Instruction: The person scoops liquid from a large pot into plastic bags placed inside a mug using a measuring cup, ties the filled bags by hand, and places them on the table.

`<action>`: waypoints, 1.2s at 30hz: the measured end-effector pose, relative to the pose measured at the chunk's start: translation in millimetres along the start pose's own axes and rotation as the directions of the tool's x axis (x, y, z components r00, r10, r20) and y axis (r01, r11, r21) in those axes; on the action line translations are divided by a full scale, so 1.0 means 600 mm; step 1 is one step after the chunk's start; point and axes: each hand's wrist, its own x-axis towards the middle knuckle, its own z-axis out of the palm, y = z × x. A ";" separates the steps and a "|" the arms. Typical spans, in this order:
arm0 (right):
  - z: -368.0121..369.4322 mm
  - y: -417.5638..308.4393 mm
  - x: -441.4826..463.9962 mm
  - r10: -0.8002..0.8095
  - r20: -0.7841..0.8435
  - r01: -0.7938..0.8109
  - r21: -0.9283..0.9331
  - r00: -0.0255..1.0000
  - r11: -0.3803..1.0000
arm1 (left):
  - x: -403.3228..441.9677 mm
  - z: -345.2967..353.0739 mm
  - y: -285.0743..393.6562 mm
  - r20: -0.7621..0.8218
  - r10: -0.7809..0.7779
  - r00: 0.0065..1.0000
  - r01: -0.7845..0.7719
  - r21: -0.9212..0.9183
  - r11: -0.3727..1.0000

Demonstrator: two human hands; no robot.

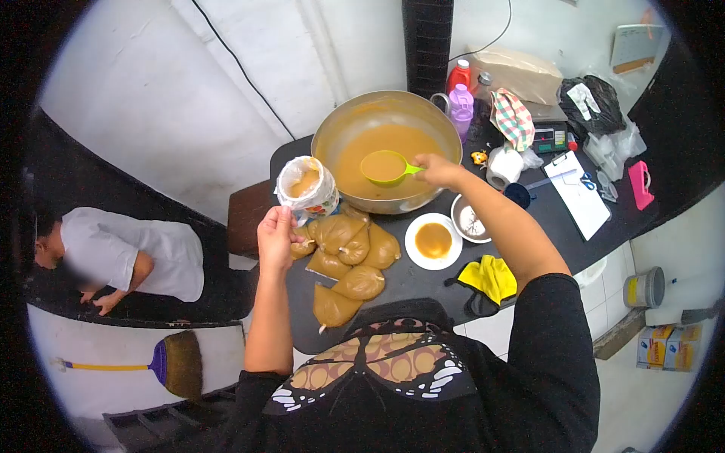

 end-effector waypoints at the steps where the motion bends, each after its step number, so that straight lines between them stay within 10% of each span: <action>1: -0.003 0.004 -0.011 0.001 -0.009 -0.001 -0.010 1.000 1.000 | -0.005 0.001 -0.005 0.010 -0.003 1.000 0.002 0.010 1.000; 36: 0.116 0.008 -0.372 -0.034 -0.277 0.034 -0.004 0.960 0.999 | -0.186 0.098 -0.325 0.549 -0.362 0.753 0.316 0.180 0.931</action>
